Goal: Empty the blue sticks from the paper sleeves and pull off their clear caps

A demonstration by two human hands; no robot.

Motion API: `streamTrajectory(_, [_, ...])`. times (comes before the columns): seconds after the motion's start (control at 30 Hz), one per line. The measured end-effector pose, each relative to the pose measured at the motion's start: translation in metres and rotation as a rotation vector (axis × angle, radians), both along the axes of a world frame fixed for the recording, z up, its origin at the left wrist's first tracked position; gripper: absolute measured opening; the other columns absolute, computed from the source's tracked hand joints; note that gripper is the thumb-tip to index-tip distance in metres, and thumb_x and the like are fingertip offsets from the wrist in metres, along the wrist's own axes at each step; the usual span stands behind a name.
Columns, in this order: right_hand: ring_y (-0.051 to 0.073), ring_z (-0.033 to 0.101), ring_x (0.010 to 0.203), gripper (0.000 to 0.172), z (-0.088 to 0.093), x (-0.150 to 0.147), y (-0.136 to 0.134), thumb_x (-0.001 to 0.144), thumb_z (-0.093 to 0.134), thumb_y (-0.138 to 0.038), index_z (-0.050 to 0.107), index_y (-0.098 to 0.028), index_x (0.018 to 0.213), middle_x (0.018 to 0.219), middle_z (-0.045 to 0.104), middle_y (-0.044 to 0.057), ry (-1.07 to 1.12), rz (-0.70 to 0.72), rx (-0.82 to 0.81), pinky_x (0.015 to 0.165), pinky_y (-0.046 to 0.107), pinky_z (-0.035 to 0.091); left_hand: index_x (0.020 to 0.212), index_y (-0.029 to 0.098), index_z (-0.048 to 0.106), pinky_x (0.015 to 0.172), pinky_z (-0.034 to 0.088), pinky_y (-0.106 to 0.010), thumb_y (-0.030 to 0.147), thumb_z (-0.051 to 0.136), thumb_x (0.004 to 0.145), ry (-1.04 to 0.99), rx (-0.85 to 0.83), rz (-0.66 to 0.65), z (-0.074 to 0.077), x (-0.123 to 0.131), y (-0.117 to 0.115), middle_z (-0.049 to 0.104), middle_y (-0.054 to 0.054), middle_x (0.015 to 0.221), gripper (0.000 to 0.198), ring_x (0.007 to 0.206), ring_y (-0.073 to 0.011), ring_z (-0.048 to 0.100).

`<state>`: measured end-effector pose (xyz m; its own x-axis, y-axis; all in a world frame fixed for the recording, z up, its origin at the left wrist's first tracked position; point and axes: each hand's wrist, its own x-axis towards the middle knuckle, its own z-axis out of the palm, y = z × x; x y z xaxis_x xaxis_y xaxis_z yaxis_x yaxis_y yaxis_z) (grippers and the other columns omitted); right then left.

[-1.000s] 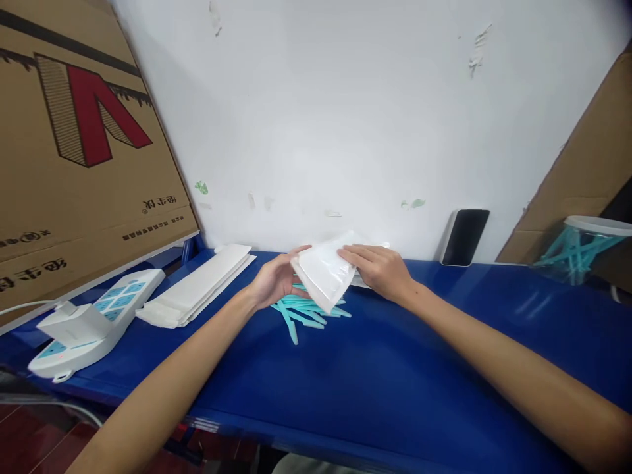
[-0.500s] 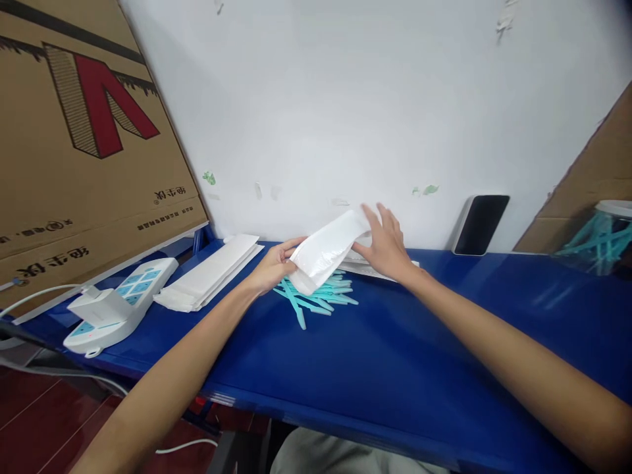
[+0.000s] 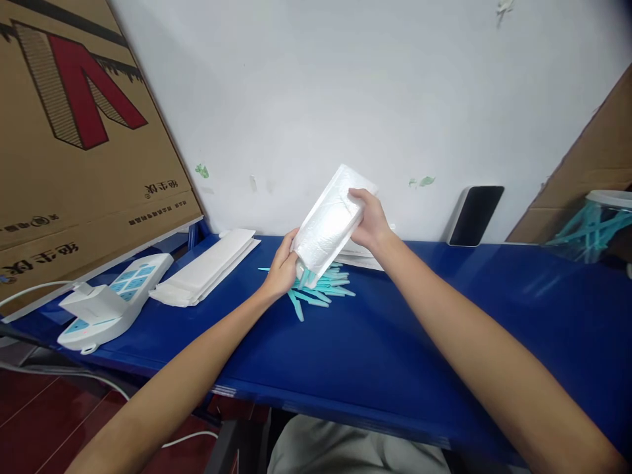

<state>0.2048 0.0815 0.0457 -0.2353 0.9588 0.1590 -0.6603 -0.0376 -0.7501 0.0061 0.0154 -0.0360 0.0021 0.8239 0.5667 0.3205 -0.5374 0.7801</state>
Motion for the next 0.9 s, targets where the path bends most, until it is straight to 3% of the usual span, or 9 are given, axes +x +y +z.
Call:
streamTrajectory(0.1, [0.026, 0.062, 0.078, 0.019, -0.001, -0.004, -0.006, 0.077, 0.062, -0.035, 0.061, -0.020, 0.088, 0.072, 0.059, 0.004, 0.036, 0.182, 0.028, 0.072, 0.044, 0.056, 0.136, 0.018, 0.053, 0.116, 0.036, -0.039, 0.022, 0.046, 0.086, -0.016, -0.050, -0.003, -0.004, 0.002, 0.001, 0.058, -0.009, 0.144, 0.051, 0.135, -0.0252, 0.051])
streamTrajectory(0.2, [0.025, 0.061, 0.076, 0.016, -0.011, -0.014, -0.006, 0.075, 0.063, -0.031, 0.059, -0.020, 0.086, 0.069, 0.058, 0.002, 0.028, 0.233, -0.003, 0.072, 0.044, 0.056, 0.138, 0.020, 0.052, 0.115, 0.036, -0.039, 0.023, 0.046, 0.087, 0.000, -0.071, -0.001, -0.012, 0.003, 0.004, 0.058, -0.008, 0.143, 0.051, 0.134, -0.0248, 0.051])
streamTrajectory(0.33, [0.021, 0.060, 0.071, 0.019, -0.030, -0.028, 0.010, 0.069, 0.063, -0.017, 0.055, -0.021, 0.086, 0.070, 0.060, 0.000, 0.025, 0.025, -0.148, 0.069, 0.038, 0.057, 0.138, 0.021, 0.053, 0.111, 0.039, -0.040, 0.022, 0.046, 0.086, 0.045, -0.066, 0.014, -0.020, 0.004, 0.007, 0.061, -0.008, 0.138, 0.052, 0.130, -0.0263, 0.054])
streamTrajectory(0.43, [0.020, 0.061, 0.070, 0.023, -0.041, -0.031, 0.022, 0.067, 0.062, -0.013, 0.054, -0.021, 0.087, 0.071, 0.061, 0.000, 0.052, -0.111, -0.181, 0.067, 0.035, 0.058, 0.137, 0.021, 0.054, 0.104, 0.044, -0.043, 0.019, 0.045, 0.084, 0.074, -0.075, 0.111, -0.020, 0.003, 0.004, 0.064, -0.009, 0.126, 0.054, 0.116, -0.0268, 0.059])
streamTrajectory(0.53, [0.019, 0.061, 0.068, 0.022, -0.046, -0.028, 0.027, 0.068, 0.060, -0.012, 0.054, -0.021, 0.087, 0.071, 0.061, -0.001, 0.061, -0.158, -0.194, 0.065, 0.035, 0.058, 0.136, 0.021, 0.053, 0.099, 0.046, -0.043, 0.019, 0.045, 0.084, 0.140, -0.052, 0.227, -0.019, 0.004, 0.000, 0.061, -0.009, 0.113, 0.053, 0.107, -0.0254, 0.059])
streamTrajectory(0.67, [0.018, 0.061, 0.068, 0.020, -0.048, -0.024, 0.029, 0.069, 0.060, -0.013, 0.055, -0.021, 0.087, 0.071, 0.061, 0.000, 0.051, -0.152, -0.214, 0.065, 0.035, 0.059, 0.130, 0.020, 0.055, 0.098, 0.046, -0.040, 0.020, 0.044, 0.087, 0.175, 0.052, 0.267, -0.019, 0.007, -0.002, 0.056, -0.010, 0.115, 0.045, 0.112, -0.0245, 0.056])
streamTrajectory(0.8, [0.020, 0.061, 0.070, 0.022, -0.050, -0.021, 0.030, 0.068, 0.060, -0.015, 0.055, -0.022, 0.088, 0.070, 0.060, 0.000, 0.044, -0.134, -0.231, 0.065, 0.034, 0.059, 0.120, 0.018, 0.059, 0.089, 0.046, -0.036, 0.030, 0.042, 0.093, 0.286, 0.139, 0.348, 0.000, 0.000, -0.009, 0.060, -0.010, 0.106, 0.034, 0.103, -0.0235, 0.058])
streamTrajectory(0.9, [0.020, 0.061, 0.070, 0.022, -0.053, -0.020, 0.030, 0.067, 0.060, -0.016, 0.054, -0.023, 0.087, 0.070, 0.061, 0.000, 0.033, -0.143, -0.240, 0.066, 0.037, 0.060, 0.096, 0.020, 0.065, 0.073, 0.042, -0.033, 0.047, 0.048, 0.093, 0.631, 0.026, 0.252, 0.031, -0.018, -0.025, 0.060, -0.003, 0.075, 0.032, 0.072, -0.0199, 0.056])
